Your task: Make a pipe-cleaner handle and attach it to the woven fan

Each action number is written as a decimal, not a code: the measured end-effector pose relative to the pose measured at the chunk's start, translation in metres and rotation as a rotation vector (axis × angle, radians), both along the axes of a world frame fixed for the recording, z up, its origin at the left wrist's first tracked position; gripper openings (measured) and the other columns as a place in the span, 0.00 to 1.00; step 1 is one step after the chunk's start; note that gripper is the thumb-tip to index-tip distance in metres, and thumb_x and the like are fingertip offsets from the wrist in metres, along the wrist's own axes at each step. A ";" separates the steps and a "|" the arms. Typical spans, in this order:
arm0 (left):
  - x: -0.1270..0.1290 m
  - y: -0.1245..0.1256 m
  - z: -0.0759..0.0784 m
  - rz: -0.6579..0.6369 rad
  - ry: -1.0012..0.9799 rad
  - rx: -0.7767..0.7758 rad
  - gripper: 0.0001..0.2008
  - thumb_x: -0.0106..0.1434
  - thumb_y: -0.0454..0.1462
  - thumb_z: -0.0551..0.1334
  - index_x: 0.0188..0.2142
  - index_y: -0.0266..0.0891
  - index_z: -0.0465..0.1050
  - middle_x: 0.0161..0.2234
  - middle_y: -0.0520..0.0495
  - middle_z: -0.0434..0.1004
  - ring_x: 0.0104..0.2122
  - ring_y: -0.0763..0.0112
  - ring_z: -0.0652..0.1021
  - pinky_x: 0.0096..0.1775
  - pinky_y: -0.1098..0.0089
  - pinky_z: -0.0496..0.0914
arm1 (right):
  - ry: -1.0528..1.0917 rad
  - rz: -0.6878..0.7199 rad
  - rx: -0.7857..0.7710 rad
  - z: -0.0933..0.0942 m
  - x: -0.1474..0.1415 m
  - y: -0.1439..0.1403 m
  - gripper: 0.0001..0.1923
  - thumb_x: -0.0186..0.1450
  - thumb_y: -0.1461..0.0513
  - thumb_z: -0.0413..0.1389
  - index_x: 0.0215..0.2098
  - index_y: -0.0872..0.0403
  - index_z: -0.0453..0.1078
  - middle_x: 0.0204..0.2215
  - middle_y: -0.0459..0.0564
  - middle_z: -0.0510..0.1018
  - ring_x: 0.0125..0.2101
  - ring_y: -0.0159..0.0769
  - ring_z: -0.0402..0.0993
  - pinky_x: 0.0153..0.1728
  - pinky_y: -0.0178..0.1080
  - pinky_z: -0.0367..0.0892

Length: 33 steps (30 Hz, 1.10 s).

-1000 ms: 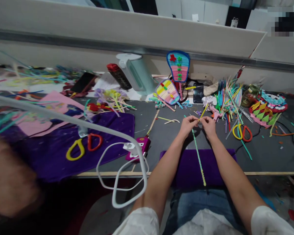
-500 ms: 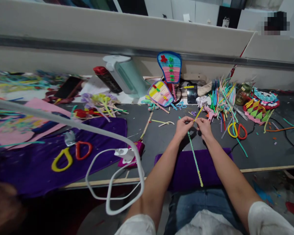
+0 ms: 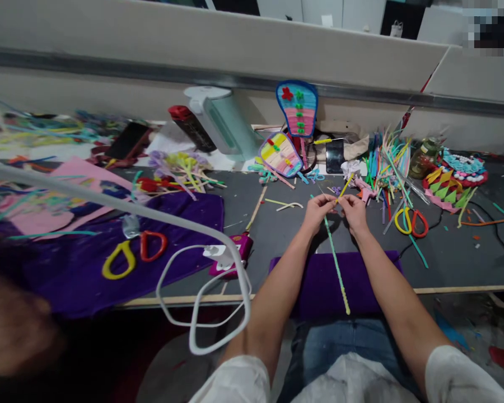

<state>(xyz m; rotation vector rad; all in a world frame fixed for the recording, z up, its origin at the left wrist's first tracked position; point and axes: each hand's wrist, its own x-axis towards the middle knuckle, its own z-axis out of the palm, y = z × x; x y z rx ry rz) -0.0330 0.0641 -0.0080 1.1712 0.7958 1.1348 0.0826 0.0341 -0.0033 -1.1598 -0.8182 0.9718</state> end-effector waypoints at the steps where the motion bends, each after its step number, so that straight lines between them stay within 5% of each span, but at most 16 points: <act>1: 0.000 0.000 0.000 -0.004 -0.015 -0.017 0.12 0.46 0.40 0.69 0.29 0.35 0.76 0.26 0.51 0.74 0.25 0.75 0.73 0.31 0.71 0.72 | 0.004 0.001 0.008 0.000 0.000 0.000 0.13 0.50 0.54 0.60 0.25 0.55 0.69 0.18 0.39 0.67 0.18 0.23 0.55 0.18 0.31 0.52; 16: 0.001 -0.002 0.000 0.015 -0.004 0.035 0.12 0.47 0.40 0.70 0.29 0.35 0.75 0.26 0.50 0.73 0.25 0.76 0.72 0.31 0.72 0.72 | 0.122 0.044 -0.008 -0.002 0.000 0.001 0.12 0.51 0.56 0.62 0.23 0.55 0.67 0.17 0.38 0.64 0.15 0.21 0.53 0.16 0.30 0.53; 29: -0.007 0.005 -0.007 0.094 0.231 0.387 0.06 0.54 0.38 0.64 0.30 0.37 0.76 0.31 0.48 0.74 0.32 0.71 0.74 0.32 0.73 0.68 | 0.199 0.106 -0.106 0.002 0.002 -0.001 0.11 0.47 0.57 0.62 0.20 0.55 0.67 0.14 0.37 0.59 0.16 0.22 0.51 0.16 0.29 0.51; 33: -0.005 0.004 -0.009 0.108 0.235 0.379 0.06 0.55 0.38 0.64 0.31 0.37 0.75 0.30 0.49 0.74 0.30 0.72 0.74 0.32 0.73 0.69 | 0.162 0.086 -0.080 0.002 0.002 0.000 0.11 0.48 0.56 0.62 0.21 0.55 0.68 0.15 0.37 0.61 0.16 0.23 0.52 0.16 0.30 0.51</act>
